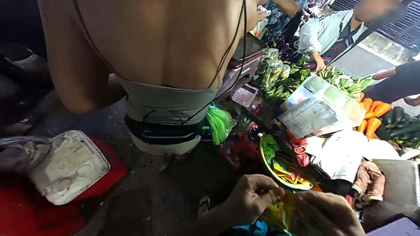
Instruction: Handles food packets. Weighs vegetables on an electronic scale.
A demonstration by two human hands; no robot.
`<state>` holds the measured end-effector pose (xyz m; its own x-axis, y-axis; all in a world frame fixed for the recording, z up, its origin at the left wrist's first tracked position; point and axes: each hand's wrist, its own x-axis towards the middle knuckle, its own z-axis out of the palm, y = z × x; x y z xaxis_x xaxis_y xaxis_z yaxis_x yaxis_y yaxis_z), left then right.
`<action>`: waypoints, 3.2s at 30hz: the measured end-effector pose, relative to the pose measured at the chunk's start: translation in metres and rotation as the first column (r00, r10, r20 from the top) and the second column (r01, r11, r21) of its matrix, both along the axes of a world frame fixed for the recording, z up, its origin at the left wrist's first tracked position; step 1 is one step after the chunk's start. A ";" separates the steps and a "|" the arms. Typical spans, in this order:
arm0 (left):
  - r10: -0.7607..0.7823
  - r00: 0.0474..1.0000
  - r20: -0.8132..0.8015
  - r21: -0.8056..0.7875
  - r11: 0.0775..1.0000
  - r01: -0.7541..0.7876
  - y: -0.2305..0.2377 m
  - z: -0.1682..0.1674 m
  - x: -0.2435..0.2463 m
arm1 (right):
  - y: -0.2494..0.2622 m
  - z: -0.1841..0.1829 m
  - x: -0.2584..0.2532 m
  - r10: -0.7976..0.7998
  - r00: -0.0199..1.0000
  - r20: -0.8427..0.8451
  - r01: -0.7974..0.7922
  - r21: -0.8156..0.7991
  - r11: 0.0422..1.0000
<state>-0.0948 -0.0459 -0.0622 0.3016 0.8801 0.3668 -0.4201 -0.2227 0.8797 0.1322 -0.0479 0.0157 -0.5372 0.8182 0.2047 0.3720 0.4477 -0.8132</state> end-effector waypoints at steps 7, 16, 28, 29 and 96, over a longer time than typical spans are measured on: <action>0.022 1.000 0.006 0.075 0.997 -0.023 -0.005 0.013 -0.002 | -0.013 0.000 -0.006 -0.035 0.993 -0.114 0.051 0.134 0.990; -0.082 0.922 -0.380 0.251 0.949 0.188 0.007 0.038 0.020 | -0.018 -0.005 0.034 -0.030 0.989 0.145 -0.007 0.250 0.968; 0.182 0.950 -0.255 0.226 0.966 -0.125 0.030 0.064 0.072 | -0.042 0.036 0.146 -0.312 0.884 -0.348 0.426 0.324 0.845; 0.142 0.938 -0.316 0.247 0.967 -0.063 0.032 0.065 0.086 | -0.039 0.038 0.147 -0.303 0.910 -0.281 0.395 0.372 0.840; 0.553 0.741 -0.381 0.592 0.761 -0.263 0.289 0.167 0.208 | 0.119 0.122 0.245 -0.675 0.617 -0.406 0.779 0.194 0.596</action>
